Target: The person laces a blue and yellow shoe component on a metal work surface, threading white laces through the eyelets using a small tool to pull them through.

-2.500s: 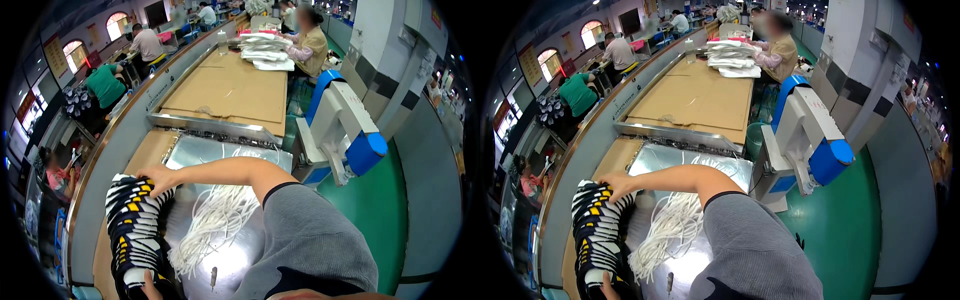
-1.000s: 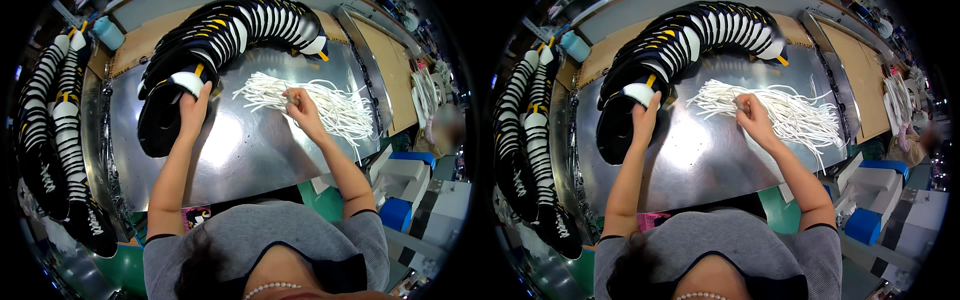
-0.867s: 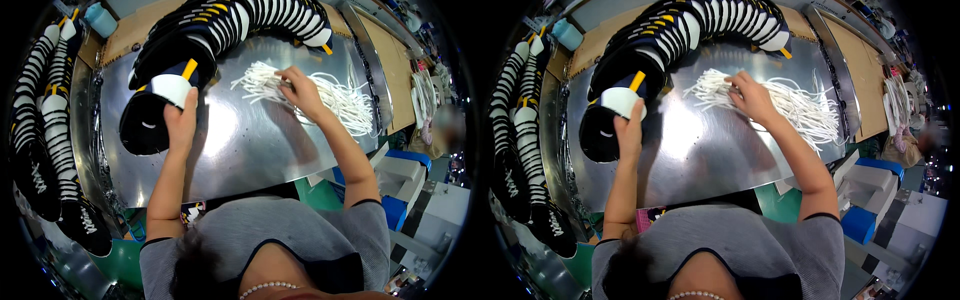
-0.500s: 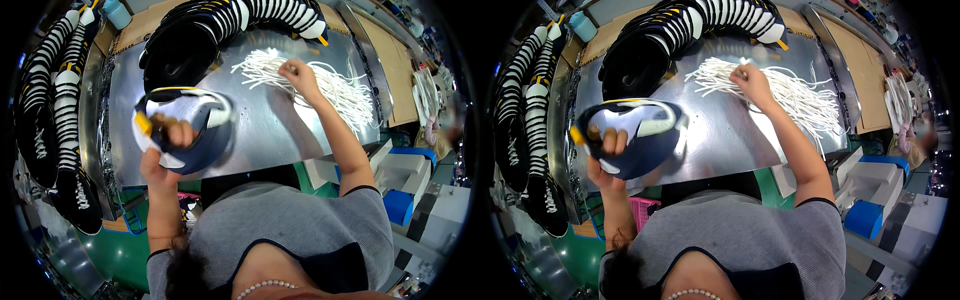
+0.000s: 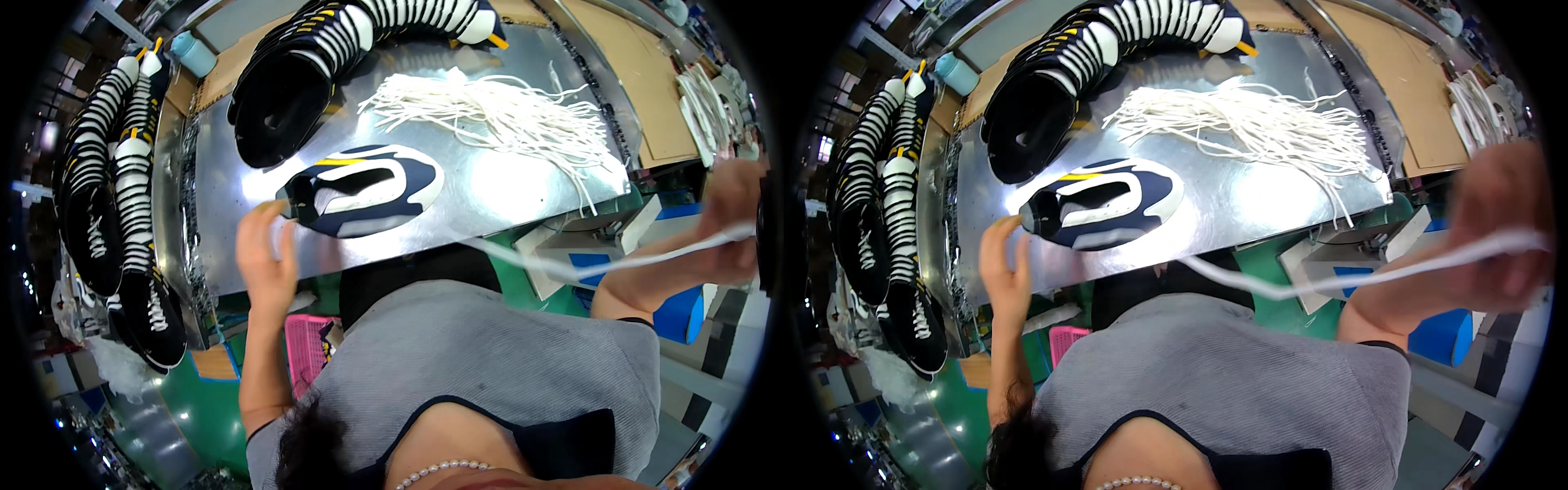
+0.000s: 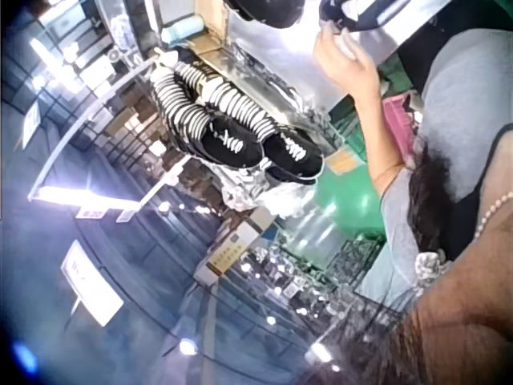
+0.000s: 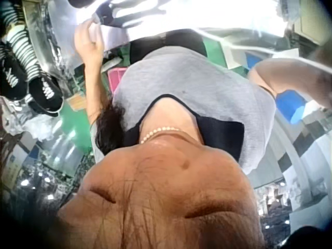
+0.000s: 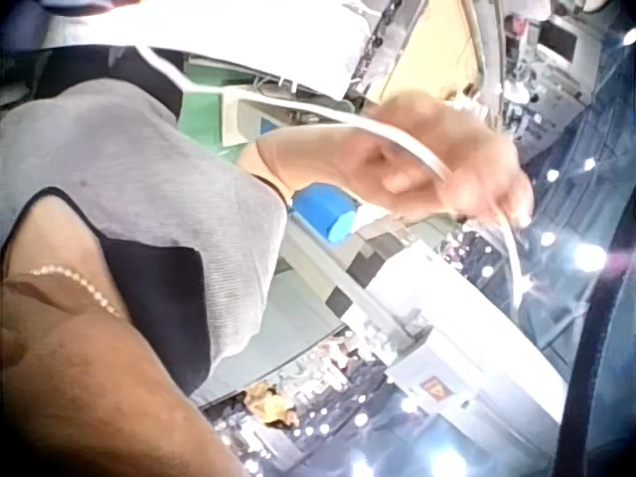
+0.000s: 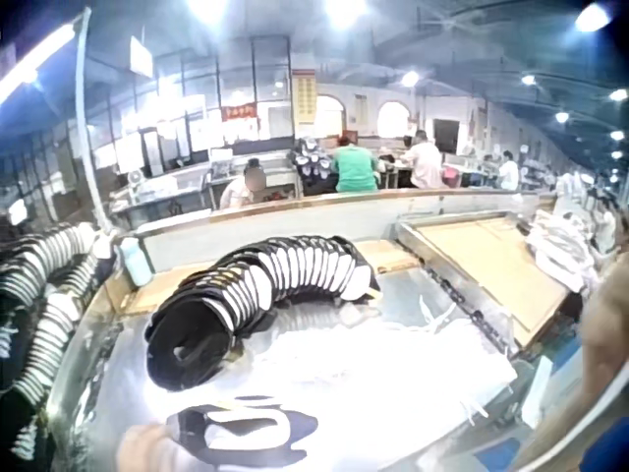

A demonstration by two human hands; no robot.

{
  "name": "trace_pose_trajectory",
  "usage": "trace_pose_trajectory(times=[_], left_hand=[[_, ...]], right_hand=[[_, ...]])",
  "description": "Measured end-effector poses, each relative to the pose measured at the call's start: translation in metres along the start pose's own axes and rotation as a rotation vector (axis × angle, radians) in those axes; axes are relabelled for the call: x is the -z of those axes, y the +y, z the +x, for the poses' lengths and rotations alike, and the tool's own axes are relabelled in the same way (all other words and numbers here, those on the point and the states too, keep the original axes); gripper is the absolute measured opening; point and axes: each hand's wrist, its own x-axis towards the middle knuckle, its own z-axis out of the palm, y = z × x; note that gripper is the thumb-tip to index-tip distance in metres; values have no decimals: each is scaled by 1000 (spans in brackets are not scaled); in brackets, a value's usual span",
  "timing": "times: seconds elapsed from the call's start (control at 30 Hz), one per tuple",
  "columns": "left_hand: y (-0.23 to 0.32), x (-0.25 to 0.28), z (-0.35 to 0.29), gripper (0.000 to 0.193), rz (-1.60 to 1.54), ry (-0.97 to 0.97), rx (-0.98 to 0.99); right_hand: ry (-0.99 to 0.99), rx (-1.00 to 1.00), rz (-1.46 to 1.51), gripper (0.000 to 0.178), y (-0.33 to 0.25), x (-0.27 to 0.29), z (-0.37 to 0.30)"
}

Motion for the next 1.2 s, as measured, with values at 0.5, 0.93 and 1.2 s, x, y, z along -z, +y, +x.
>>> trace_pose_trajectory(times=[0.5, 0.93, 1.2], left_hand=[[-1, -124, 78, 75, -1236, -1003, 976], [24, -108, 40, 52, -1407, -585, 899], [38, -94, 26, 34, -1095, -443, 804]], right_hand=[[545, -818, -101, 22, 330, -72, -74], [389, -692, -101, 23, 294, -82, -75], [205, -819, -421, 25, 248, -95, -54]])
